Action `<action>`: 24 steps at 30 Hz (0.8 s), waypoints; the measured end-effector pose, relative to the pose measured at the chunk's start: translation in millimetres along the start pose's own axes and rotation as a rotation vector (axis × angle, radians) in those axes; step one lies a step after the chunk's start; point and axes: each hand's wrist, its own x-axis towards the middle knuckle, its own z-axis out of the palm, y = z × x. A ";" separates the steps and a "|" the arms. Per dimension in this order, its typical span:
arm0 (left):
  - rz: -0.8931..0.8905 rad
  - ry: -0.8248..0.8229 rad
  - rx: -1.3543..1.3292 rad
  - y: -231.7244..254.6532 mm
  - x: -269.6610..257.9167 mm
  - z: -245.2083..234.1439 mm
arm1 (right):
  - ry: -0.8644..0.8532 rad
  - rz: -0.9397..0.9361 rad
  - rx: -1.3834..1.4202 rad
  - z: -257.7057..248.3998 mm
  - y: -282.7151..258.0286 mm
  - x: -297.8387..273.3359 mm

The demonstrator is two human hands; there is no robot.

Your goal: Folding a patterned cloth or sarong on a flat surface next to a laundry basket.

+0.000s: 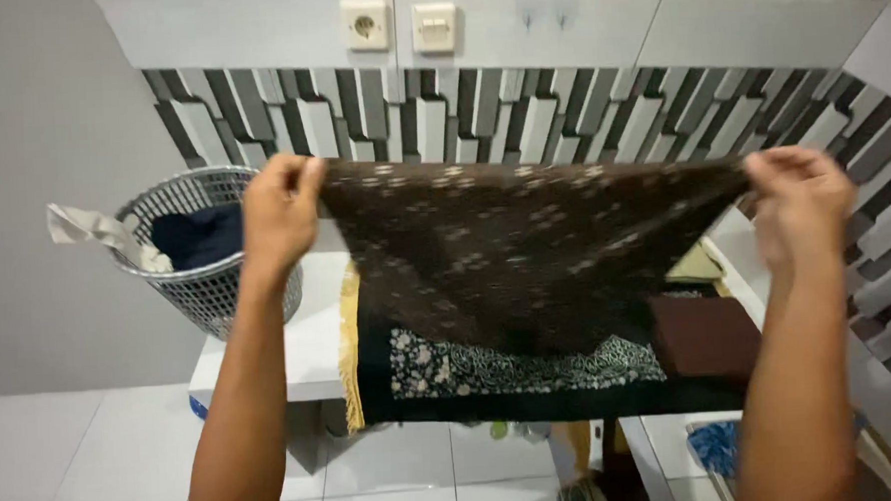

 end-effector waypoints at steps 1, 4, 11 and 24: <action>0.010 0.008 -0.001 4.2 6.2 -0.6 | -0.001 -0.011 0.007 -4.6 2.6 10.0; 0.155 -0.029 0.007 17.1 30.4 -2.5 | 0.066 -0.127 -0.016 -12.9 -7.2 32.2; -0.206 -0.183 -0.628 34.4 68.5 -26.0 | -0.070 -0.215 0.086 -14.3 -77.4 41.4; -0.523 -0.244 -0.449 -54.3 101.7 45.6 | 0.154 0.407 -0.298 69.9 -42.7 37.6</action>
